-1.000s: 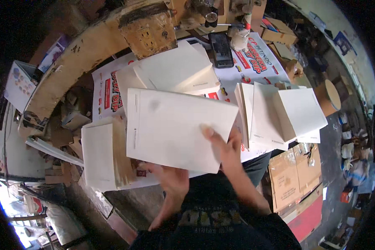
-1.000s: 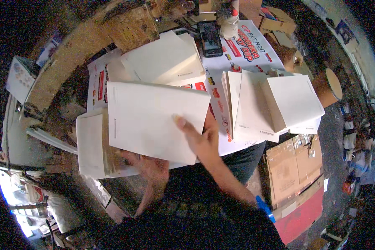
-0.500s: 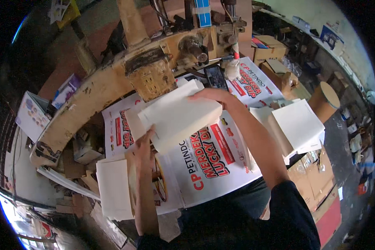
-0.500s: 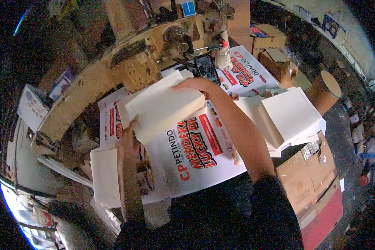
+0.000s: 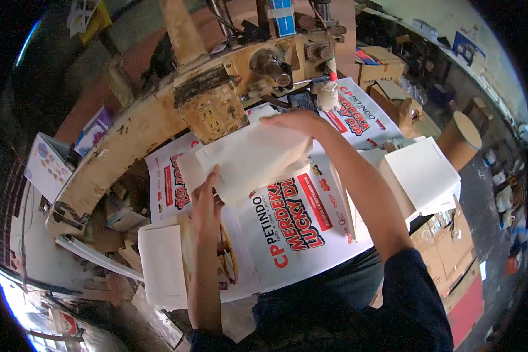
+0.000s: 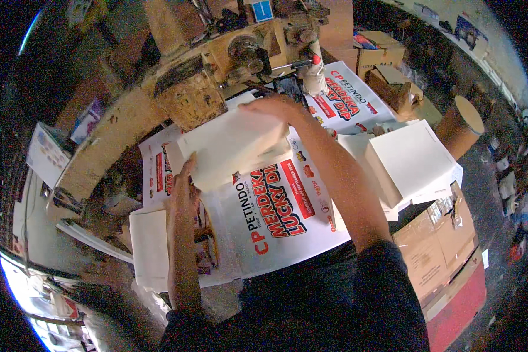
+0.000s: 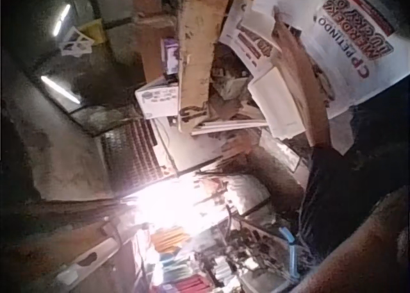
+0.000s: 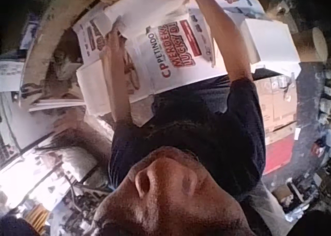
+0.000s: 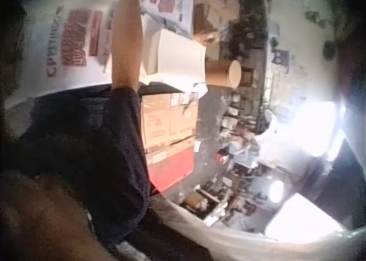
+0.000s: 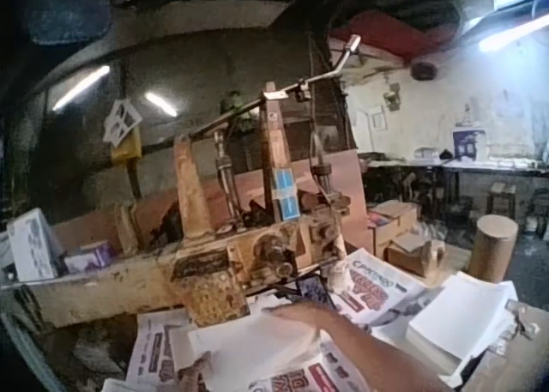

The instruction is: The person sorts stacks of paper items by hand, picking them up from a table and checking the edges of the stacks.

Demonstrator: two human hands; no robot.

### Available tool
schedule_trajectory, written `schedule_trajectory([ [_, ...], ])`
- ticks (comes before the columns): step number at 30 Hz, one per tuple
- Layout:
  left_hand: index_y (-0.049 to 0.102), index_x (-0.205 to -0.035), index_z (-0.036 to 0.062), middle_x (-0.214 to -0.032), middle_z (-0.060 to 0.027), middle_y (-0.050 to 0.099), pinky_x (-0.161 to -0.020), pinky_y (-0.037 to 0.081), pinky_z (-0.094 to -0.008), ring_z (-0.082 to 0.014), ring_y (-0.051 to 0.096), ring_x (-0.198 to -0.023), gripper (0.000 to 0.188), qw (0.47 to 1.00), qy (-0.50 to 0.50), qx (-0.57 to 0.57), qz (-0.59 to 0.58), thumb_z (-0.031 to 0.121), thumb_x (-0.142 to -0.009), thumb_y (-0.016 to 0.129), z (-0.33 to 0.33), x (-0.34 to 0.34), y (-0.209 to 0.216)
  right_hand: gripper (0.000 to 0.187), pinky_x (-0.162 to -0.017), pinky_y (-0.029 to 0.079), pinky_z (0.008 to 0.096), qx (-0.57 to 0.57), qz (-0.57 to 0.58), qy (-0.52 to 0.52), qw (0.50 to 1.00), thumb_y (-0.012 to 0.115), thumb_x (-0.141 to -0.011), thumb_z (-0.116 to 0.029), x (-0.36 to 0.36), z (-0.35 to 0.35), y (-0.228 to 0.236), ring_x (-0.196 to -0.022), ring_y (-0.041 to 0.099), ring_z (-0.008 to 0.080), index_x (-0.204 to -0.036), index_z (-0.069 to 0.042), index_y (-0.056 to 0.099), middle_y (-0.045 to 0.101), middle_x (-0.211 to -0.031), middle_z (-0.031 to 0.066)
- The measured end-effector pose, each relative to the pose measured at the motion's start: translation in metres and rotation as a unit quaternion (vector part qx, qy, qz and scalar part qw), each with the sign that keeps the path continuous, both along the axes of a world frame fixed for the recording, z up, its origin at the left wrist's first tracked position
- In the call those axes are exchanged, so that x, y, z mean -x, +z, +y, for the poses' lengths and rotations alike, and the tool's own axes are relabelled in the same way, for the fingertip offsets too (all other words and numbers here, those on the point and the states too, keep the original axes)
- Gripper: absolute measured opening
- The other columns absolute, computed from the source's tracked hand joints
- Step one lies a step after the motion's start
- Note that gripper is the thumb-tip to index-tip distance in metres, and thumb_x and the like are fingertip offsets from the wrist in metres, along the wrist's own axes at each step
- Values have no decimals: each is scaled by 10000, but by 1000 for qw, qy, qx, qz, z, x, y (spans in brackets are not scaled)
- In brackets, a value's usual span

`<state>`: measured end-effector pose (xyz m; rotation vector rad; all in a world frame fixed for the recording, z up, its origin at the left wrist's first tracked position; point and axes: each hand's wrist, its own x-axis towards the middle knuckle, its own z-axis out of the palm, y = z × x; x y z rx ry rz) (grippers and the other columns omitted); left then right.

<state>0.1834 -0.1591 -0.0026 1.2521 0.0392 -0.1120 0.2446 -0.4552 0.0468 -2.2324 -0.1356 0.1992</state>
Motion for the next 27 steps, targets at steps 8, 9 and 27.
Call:
schedule_trajectory([
  [8,659,-732,-41,-640,-87,613,-745,562,-309,-188,659,-743,536,830,60,-545,-101,475,-875,681,-22,-46,7,1017,-823,531,335,93,-290,-164,938,554,-737,-802,-81,-16,-77,-1014,662,301,-1448,-89,408,704,-1059,168],
  [9,659,-732,-41,-640,-87,613,-745,562,-309,-188,659,-743,536,829,62,-547,-95,475,-875,681,-18,-46,2,1017,-823,531,335,91,-286,-160,940,554,-737,-802,-77,-8,-76,-1014,662,301,-1448,-89,408,704,-1059,168],
  [27,307,-1458,-33,-1142,-183,466,-874,477,-461,-325,484,-1071,966,986,54,-80,137,613,-825,646,-5,-19,9,739,-636,507,294,-57,17,-118,991,824,-634,-621,-37,-6,-45,-748,647,161,-1032,-9,713,690,-930,83],
])
